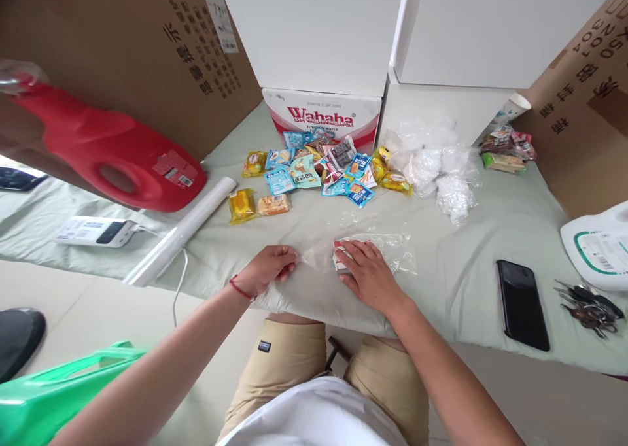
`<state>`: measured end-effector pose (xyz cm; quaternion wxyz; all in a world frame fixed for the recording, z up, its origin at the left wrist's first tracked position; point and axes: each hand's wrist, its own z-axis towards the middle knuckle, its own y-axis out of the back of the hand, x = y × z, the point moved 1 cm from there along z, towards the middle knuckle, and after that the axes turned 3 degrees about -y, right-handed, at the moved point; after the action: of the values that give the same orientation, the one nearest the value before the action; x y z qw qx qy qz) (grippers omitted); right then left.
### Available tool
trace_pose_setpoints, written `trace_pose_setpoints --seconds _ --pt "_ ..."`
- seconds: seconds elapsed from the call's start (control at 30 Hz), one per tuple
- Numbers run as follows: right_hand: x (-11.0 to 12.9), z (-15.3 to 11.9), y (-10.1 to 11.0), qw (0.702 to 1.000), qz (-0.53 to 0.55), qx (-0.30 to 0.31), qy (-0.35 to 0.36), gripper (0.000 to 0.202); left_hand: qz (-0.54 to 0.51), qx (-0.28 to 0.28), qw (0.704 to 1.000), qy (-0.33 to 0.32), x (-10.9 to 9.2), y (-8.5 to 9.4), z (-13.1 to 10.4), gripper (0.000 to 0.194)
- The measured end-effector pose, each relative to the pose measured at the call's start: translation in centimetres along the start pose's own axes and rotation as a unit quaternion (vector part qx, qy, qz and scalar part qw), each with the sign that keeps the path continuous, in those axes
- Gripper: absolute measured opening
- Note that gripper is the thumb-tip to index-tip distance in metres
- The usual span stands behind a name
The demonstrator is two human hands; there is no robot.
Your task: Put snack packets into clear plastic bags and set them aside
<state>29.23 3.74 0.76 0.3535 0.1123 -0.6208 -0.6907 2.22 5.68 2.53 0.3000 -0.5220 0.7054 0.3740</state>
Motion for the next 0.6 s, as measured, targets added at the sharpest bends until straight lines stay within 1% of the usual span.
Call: trace_pose_setpoints --seconds 0.07,0.1,0.13,0.17,0.23,0.27,0.3,0.33,0.37,0.43,0.53,0.57,0.6 --pt "0.1 0.0 0.1 1.0 0.0 0.0 0.002 0.056 0.03 -0.03 0.999 0.006 0.9 0.8 -0.9 0.018" --pt "0.1 0.1 0.1 1.0 -0.002 0.0 0.002 0.055 0.052 -0.06 0.997 -0.008 1.1 1.2 -1.3 0.019" --pt "0.2 0.1 0.1 1.0 -0.005 0.0 0.002 0.053 0.078 -0.102 0.991 -0.03 1.0 1.6 -1.9 0.02" --pt "0.2 0.2 0.2 1.0 -0.009 0.001 0.001 0.05 0.106 -0.151 0.981 -0.062 0.6 1.8 -2.4 0.021" --pt "0.4 0.3 0.3 1.0 -0.019 0.003 -0.001 0.046 0.147 -0.254 0.944 -0.15 -0.9 1.8 -3.7 0.023" --pt "0.5 0.3 0.3 1.0 -0.023 0.004 -0.001 0.045 0.156 -0.292 0.923 -0.197 -1.9 1.6 -4.4 0.025" --pt "0.6 0.4 0.4 1.0 -0.026 0.005 -0.001 0.045 0.156 -0.315 0.904 -0.242 -2.9 1.1 -4.9 0.029" --pt "0.6 0.4 0.4 1.0 -0.026 0.005 0.0 0.046 0.153 -0.318 0.892 -0.283 -3.8 0.4 -5.3 0.034" --pt "0.7 0.4 0.5 1.0 -0.026 0.005 0.001 0.046 0.153 -0.306 0.884 -0.318 -4.7 -0.4 -5.4 0.038" --pt "0.8 0.4 0.5 1.0 -0.025 0.004 0.001 0.046 0.178 -0.261 0.879 -0.357 -6.1 -2.6 -5.1 0.051" --pt "0.9 0.4 0.5 1.0 -0.02 0.001 0.005 0.047 0.269 -0.214 0.868 -0.358 -7.7 -6.3 -3.8 0.083" --pt "0.9 0.3 0.5 1.0 -0.018 -0.003 0.006 0.047 0.302 -0.206 0.86 -0.357 -8.2 -7.4 -3.2 0.091" --pt "0.9 0.3 0.5 1.0 -0.016 -0.006 0.007 0.045 0.332 -0.198 0.849 -0.36 -8.7 -8.4 -2.6 0.094"
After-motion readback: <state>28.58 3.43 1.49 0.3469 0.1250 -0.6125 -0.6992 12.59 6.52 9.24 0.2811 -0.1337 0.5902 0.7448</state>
